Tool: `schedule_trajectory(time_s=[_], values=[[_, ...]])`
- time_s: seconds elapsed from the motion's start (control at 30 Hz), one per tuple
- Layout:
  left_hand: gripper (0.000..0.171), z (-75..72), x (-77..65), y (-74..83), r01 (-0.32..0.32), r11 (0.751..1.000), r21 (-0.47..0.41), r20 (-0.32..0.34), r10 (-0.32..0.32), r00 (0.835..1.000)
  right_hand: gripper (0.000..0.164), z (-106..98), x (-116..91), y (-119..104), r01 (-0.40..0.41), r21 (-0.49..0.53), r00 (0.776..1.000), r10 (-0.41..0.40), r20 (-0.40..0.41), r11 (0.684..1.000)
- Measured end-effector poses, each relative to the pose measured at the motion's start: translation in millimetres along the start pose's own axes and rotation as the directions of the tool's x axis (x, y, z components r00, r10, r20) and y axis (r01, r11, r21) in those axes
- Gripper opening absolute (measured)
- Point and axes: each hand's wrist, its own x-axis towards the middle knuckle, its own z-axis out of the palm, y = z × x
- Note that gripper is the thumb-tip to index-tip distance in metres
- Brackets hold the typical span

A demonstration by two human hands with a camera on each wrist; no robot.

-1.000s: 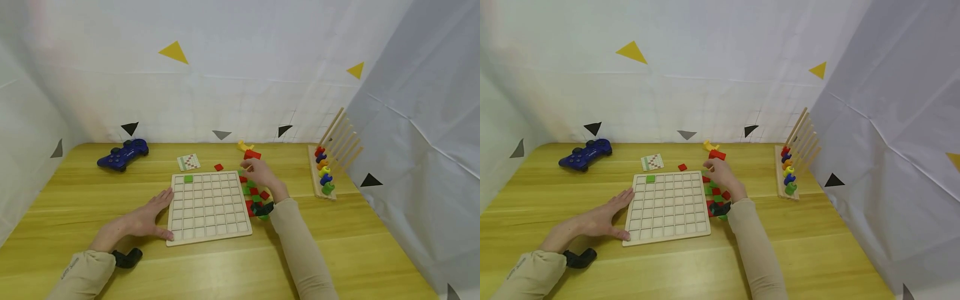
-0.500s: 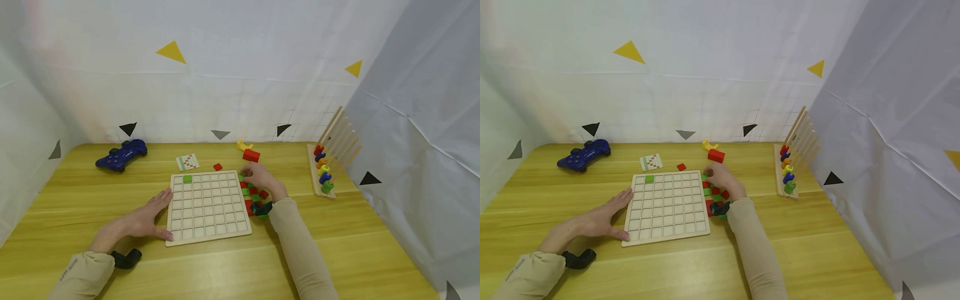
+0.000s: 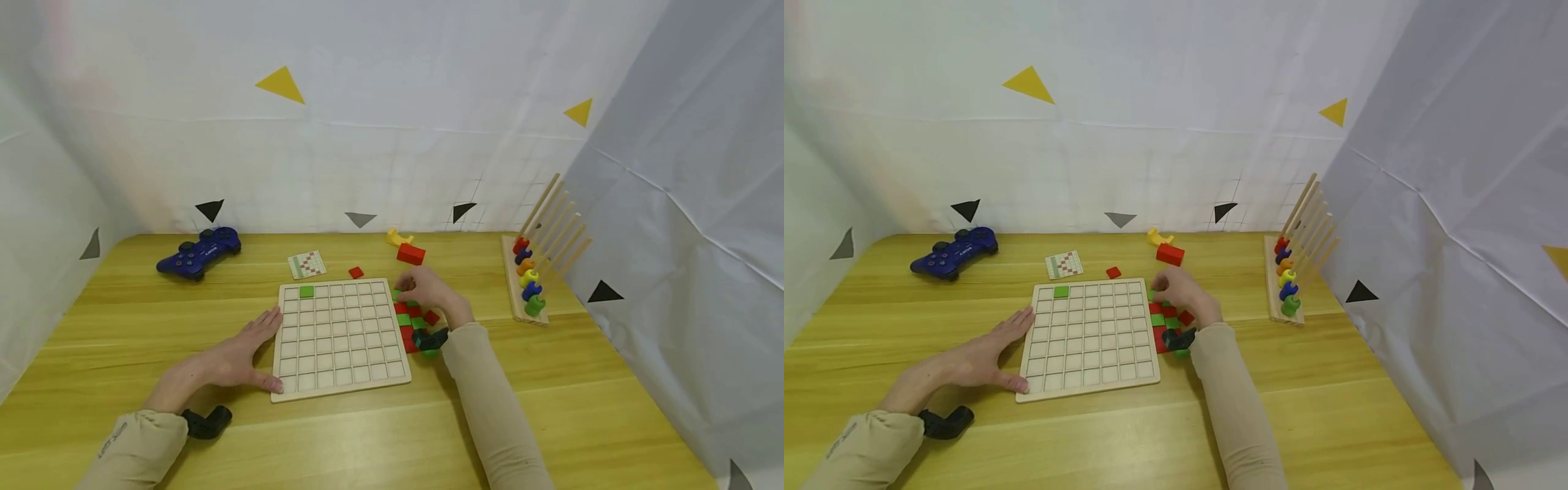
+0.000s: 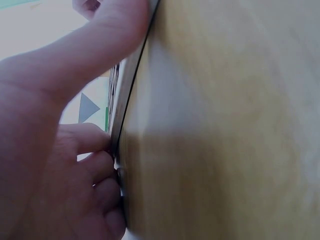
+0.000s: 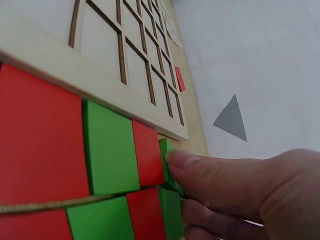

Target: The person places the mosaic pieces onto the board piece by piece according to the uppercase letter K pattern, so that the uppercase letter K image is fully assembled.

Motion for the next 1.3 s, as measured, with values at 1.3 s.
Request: schedule_trajectory(time_s=[1.3], values=[[0.126, -0.6, -0.1, 1.5, 0.005, 1.000, 0.004, 0.000, -0.005, 1.000, 0.028, -1.1, 0.5, 6.8, -0.069, -0.026, 0.997, 0.068, -0.043, 0.997]])
